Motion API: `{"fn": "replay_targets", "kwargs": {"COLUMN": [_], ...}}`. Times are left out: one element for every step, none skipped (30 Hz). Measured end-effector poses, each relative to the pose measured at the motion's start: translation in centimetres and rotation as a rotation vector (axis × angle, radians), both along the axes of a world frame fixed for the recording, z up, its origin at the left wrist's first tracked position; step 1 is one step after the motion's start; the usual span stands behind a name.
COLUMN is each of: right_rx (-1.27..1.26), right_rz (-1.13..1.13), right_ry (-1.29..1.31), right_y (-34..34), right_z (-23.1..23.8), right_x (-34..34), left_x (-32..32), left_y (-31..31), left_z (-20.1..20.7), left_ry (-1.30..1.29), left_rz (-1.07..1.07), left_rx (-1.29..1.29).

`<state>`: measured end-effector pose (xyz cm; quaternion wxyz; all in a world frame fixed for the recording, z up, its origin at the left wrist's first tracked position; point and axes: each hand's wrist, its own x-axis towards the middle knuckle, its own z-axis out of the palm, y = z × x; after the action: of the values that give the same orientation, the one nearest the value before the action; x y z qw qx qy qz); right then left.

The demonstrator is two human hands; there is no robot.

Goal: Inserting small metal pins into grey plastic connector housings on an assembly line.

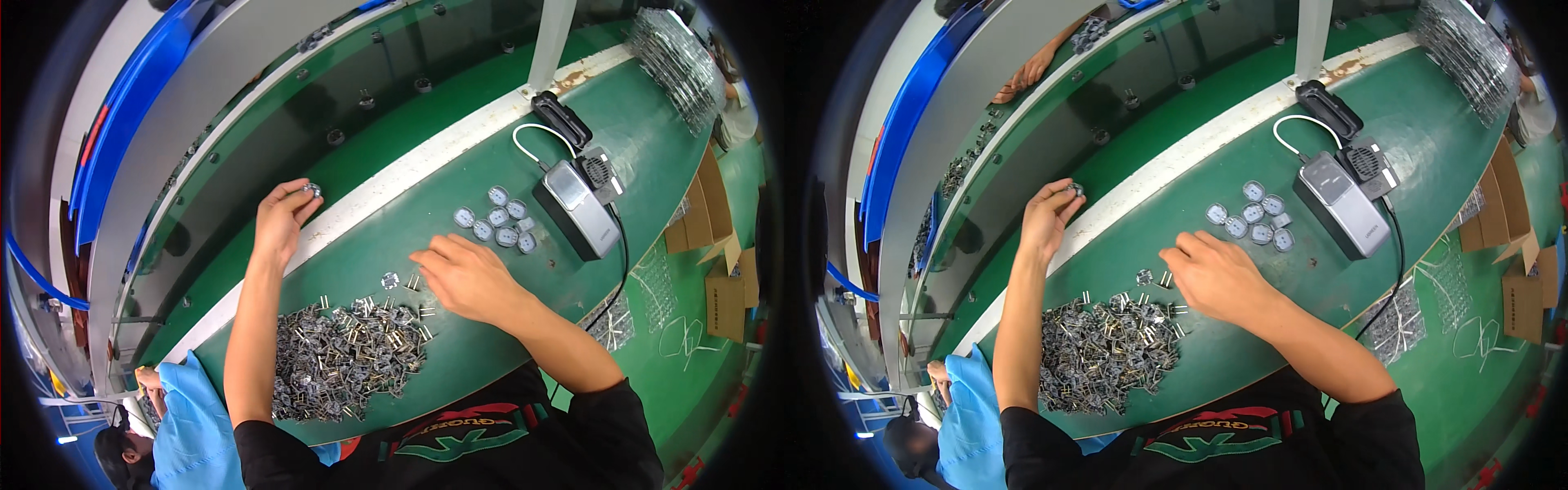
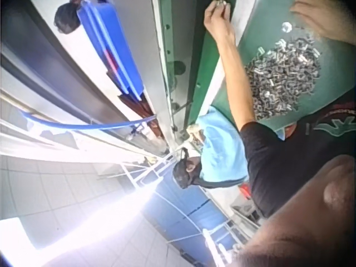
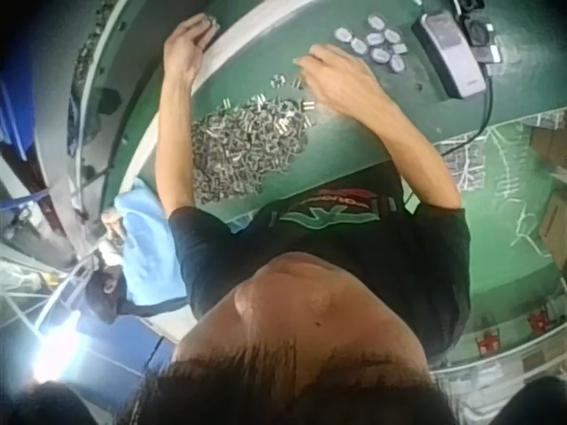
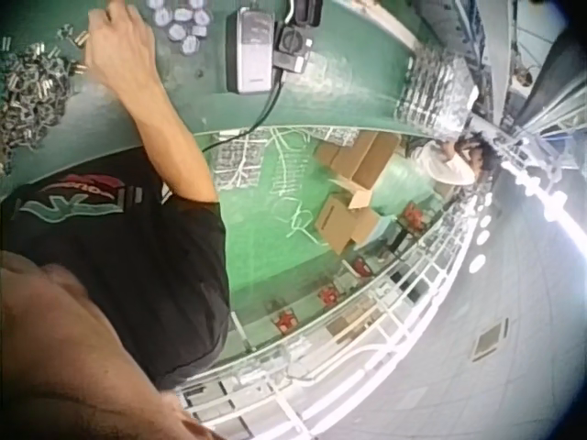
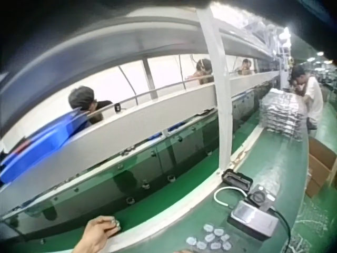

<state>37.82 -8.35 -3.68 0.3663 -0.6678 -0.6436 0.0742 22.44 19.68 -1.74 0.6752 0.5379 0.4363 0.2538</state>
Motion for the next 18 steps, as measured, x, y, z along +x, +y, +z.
{"fn": "replay_targets", "kwargs": {"right_rx": [0.007, 0.002, -0.003, -0.027, -0.052, -0.076, -0.062, -0.049, -0.035, -0.037, -0.038, -0.039, -0.067, -0.097, -0.127, -0.065, -0.057, -0.05], "right_rz": [-0.02, -0.049, -0.079, -0.063, -0.049, -0.036, 0.004, 0.045, 0.084, 0.103, 0.112, 0.12, 0.119, 0.108, 0.098, 0.09, 0.085, 0.08], "right_ry": [0.02, 0.038, 0.056, 0.023, -0.01, -0.044, -0.063, -0.081, -0.1, -0.07, -0.044, -0.018, -0.025, -0.032, -0.038, -0.041, -0.027, -0.012], "right_y": [0.3, 0.2, 0.2, 0.2, 0.2, 0.2, 0.0, -0.2, -0.3, -0.3, -0.3, -0.3, -0.3, -0.3, -0.3, -0.4, -0.9, -1.5], "right_z": [0.2, 0.5, 0.7, 0.8, 0.8, 0.9, 1.0, 1.1, 1.2, 1.1, 0.9, 0.7, 0.6, 0.5, 0.4, 0.0, 0.1, 0.2], "right_x": [0.0, 0.0, 0.0, 0.1, 0.3, 0.3, 0.3, 0.3, 0.3, 0.2, 0.3, 0.4, 0.3, 0.3, 0.2, 0.2, 0.5, 0.8], "left_x": [0.0, 0.5, 0.9, 1.0, 1.1, 1.2, 1.1, 0.9, 0.6, 0.1, 0.1, -0.4, -0.7, -0.6, -0.4, -0.7, -0.7, -0.5], "left_y": [-0.7, -2.1, -3.2, -3.6, -3.8, -3.9, -3.4, -2.3, -1.0, 0.4, 1.4, 2.5, 3.5, 3.7, 3.7, 3.8, 3.7, 3.3], "left_z": [-0.1, 0.3, 0.8, 0.8, 0.9, 0.8, 0.6, 0.1, -0.6, -1.5, -1.9, -2.2, -2.5, -2.2, -1.9, -1.4, -0.8, -0.6], "left_ry": [-0.017, 0.01, 0.037, 0.041, 0.046, 0.05, 0.118, 0.188, 0.257, 0.249, 0.287, 0.295, 0.301, 0.318, 0.353, 0.374, 0.393, 0.42], "left_rz": [-0.023, -0.051, -0.078, -0.094, -0.11, -0.128, -0.119, -0.109, -0.1, -0.043, -0.023, -0.026, -0.033, -0.061, -0.071, -0.052, -0.033, 0.002], "left_rx": [0.006, 0.012, 0.019, 0.041, 0.063, 0.086, 0.162, 0.238, 0.314, 0.365, 0.397, 0.395, 0.388, 0.399, 0.393, 0.382, 0.376, 0.511]}}
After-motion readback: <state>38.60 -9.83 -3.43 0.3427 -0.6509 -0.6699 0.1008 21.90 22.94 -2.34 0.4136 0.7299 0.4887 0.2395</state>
